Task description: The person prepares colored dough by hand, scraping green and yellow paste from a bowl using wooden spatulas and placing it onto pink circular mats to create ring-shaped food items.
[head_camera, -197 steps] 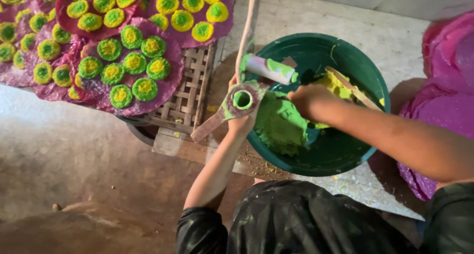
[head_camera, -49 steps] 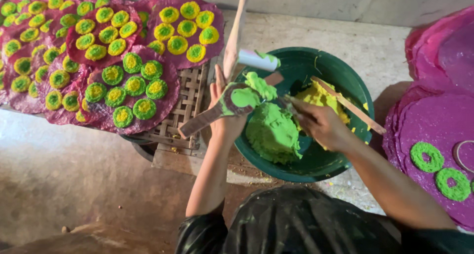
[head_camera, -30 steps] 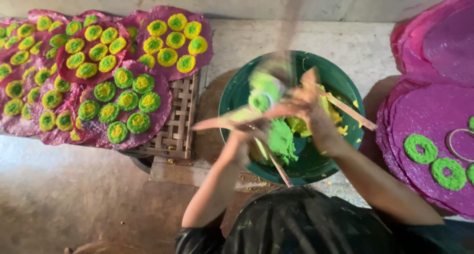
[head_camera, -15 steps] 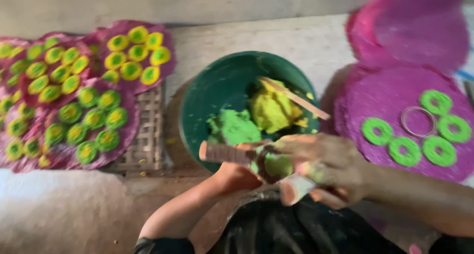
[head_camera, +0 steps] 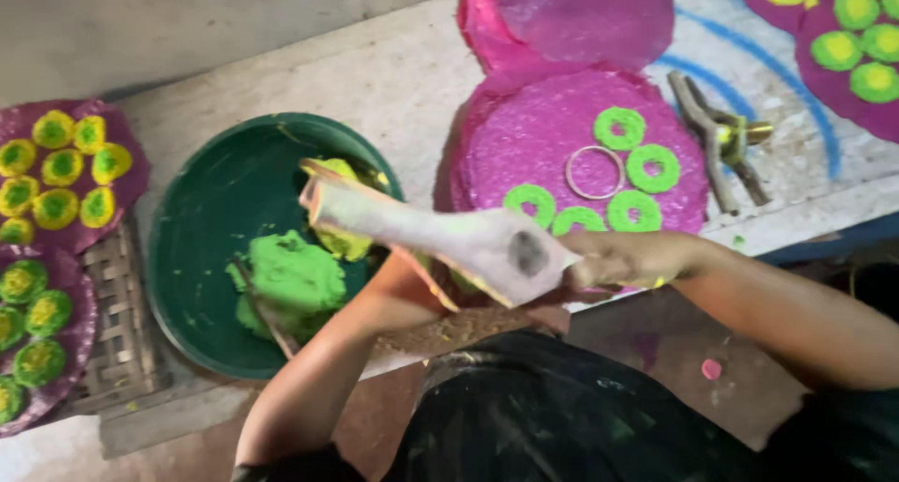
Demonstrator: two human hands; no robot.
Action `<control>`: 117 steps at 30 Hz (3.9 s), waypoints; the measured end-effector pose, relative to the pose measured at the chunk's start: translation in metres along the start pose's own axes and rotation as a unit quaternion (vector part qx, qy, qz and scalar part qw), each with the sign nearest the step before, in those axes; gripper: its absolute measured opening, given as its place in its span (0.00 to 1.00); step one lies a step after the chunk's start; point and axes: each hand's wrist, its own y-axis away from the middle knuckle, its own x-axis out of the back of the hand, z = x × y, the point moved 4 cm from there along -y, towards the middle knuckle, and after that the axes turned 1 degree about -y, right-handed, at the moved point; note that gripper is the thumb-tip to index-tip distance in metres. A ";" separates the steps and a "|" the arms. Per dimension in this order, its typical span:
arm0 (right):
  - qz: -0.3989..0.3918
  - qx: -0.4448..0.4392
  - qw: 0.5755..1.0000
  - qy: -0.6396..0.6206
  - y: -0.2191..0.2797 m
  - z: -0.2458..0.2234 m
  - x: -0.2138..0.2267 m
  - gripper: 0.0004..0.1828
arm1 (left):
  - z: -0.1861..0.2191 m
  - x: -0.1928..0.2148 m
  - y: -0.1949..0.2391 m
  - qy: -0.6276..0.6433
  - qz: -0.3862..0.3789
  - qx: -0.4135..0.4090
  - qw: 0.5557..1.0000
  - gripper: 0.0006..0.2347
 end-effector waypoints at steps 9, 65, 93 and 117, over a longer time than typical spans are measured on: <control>0.060 -0.052 0.986 -0.148 0.152 0.071 0.049 0.46 | 0.001 -0.061 -0.146 0.574 0.010 -0.266 0.775 0.34; 0.378 -0.347 0.819 0.258 0.177 0.089 0.189 0.45 | -0.184 -0.079 -0.285 0.699 0.161 -0.155 0.679 0.15; 0.505 0.099 0.857 -0.036 0.218 0.086 0.136 0.55 | -0.153 -0.034 -0.194 -0.282 0.084 0.204 0.934 0.52; 0.319 -0.287 0.851 0.302 0.040 0.040 0.202 0.42 | -0.156 0.026 -0.210 0.686 0.280 -0.220 0.634 0.22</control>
